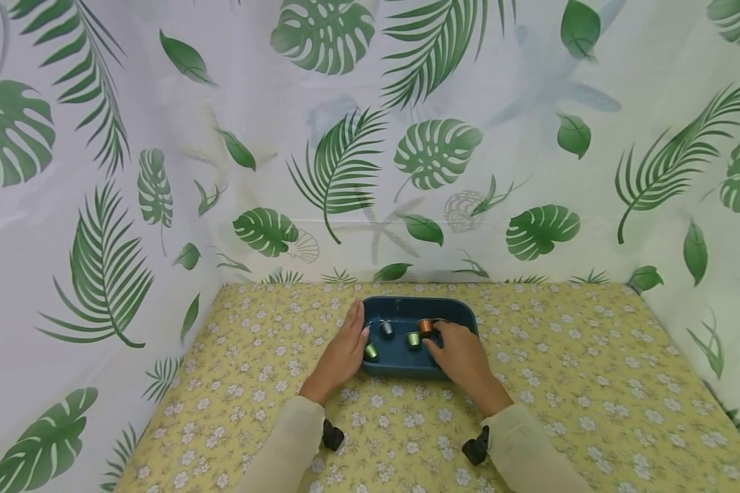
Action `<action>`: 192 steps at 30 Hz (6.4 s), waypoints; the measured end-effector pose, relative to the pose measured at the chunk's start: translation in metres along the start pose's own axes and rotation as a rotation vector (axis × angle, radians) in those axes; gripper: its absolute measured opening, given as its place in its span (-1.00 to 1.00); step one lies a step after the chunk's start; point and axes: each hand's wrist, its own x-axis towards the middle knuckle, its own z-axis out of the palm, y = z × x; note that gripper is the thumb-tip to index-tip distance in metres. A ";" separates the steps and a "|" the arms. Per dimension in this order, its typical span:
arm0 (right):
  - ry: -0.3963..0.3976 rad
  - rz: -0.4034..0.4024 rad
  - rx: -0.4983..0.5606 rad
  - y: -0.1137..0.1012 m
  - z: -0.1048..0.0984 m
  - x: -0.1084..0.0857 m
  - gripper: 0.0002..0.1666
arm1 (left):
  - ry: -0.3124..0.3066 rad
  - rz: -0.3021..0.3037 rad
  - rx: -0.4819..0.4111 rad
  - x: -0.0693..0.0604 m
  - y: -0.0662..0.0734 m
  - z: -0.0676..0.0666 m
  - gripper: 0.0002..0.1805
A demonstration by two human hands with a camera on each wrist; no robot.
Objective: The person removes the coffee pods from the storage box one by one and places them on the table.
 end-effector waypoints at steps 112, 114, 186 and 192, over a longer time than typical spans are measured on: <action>-0.201 0.041 0.107 -0.020 0.015 0.030 -0.55 | -0.031 -0.103 0.062 -0.001 0.002 0.000 -0.21; -0.193 0.032 0.120 -0.020 0.014 0.028 -0.54 | -0.028 -0.102 0.060 -0.002 0.002 0.000 -0.20; 0.019 0.017 0.492 -0.025 -0.032 -0.053 -0.57 | 0.000 -0.108 -0.005 -0.002 0.004 0.002 -0.29; 0.014 -0.002 0.487 -0.025 -0.028 -0.059 -0.58 | 0.004 -0.110 0.002 -0.002 0.003 0.003 -0.22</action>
